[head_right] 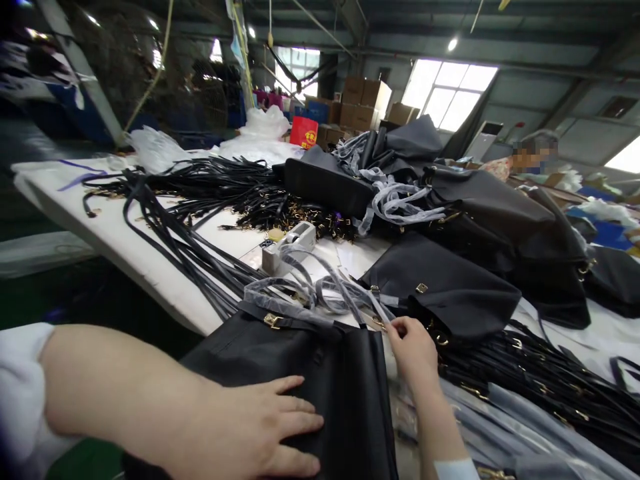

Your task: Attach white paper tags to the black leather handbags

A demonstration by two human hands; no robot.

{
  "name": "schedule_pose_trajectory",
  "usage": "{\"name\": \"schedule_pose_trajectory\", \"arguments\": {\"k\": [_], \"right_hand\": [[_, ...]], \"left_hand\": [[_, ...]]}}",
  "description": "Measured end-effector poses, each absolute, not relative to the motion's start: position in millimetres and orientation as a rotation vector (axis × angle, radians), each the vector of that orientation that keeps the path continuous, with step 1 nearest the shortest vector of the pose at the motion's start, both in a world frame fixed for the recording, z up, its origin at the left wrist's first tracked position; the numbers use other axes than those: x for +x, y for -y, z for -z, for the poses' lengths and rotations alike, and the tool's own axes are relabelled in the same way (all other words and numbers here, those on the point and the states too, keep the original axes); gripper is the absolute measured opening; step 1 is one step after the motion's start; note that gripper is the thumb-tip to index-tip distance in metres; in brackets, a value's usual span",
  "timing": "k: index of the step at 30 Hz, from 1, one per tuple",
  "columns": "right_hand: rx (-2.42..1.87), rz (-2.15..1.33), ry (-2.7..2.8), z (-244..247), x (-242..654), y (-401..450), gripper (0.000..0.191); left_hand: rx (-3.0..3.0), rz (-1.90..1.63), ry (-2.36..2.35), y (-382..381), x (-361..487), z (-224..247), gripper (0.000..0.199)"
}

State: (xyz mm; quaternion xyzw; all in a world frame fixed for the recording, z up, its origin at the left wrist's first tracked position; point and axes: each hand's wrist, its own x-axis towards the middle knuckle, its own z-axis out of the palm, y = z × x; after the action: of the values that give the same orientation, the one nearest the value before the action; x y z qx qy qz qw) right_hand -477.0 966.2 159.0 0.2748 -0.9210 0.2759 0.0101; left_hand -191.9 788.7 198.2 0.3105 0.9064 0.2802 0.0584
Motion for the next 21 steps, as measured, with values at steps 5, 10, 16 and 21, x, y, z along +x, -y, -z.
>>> {"name": "schedule_pose_trajectory", "arguments": {"k": [5,10,16,21], "right_hand": [[0.871,-1.544,2.910,-203,-446,-949,0.042],[0.765,-2.377,2.989,-233,-388,-929,0.036],[1.367,-1.783,3.243,-228,-343,-905,0.038],[1.302,-1.334,3.065,-178,-327,-914,0.048]], "left_hand": [[1.028,-0.958,-2.764,-782,-206,-163,0.047],[0.254,-1.705,-2.691,-770,-226,-170,0.052],[-0.343,-2.879,-1.701,-757,-232,-172,0.057],[-0.672,-3.077,-1.541,-742,-218,-149,0.059]]}}
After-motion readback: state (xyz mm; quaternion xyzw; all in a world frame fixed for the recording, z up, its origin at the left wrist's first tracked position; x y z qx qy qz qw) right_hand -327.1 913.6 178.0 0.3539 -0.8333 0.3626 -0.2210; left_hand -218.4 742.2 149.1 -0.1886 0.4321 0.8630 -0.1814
